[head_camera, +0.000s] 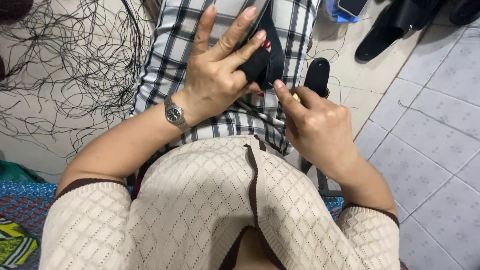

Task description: Hand-sewing the sole of a shoe using a cobbler's hook and thread.

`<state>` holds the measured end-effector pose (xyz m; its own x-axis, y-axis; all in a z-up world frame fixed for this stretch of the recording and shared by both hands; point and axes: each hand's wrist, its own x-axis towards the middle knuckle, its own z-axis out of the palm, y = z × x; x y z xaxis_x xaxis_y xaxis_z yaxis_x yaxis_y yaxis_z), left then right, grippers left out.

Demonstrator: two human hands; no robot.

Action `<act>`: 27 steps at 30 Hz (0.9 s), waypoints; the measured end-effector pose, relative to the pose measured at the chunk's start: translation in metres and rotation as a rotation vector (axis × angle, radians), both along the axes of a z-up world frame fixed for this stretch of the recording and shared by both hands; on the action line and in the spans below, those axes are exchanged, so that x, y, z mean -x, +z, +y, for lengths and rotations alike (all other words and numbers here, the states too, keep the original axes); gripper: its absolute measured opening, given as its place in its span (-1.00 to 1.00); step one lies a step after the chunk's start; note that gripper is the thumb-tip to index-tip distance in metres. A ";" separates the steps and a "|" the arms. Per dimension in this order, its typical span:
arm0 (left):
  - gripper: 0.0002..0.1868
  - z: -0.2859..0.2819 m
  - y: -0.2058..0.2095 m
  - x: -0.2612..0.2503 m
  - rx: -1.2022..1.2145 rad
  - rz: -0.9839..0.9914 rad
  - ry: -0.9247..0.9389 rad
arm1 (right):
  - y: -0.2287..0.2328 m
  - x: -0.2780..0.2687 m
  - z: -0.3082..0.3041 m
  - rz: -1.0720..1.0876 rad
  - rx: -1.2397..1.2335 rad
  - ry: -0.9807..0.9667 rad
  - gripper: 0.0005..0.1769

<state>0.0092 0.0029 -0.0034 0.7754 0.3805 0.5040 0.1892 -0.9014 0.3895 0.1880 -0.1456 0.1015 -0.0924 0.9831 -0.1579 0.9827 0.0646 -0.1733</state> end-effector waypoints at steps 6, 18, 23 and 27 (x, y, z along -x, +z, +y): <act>-0.14 -0.005 0.001 0.005 -0.019 -0.035 0.008 | 0.001 -0.005 0.009 0.278 -0.046 0.012 -0.60; -0.80 -0.029 0.054 0.034 1.875 -0.261 -0.203 | -0.028 0.006 -0.020 -0.024 -0.222 -0.061 -0.80; -0.80 -0.037 0.039 0.031 1.507 -0.047 0.129 | -0.032 0.005 -0.012 0.102 -0.198 -0.065 -0.63; -0.78 -0.026 0.044 0.026 1.469 -0.032 -0.049 | 0.022 0.007 -0.019 -0.118 -0.020 -0.081 -0.50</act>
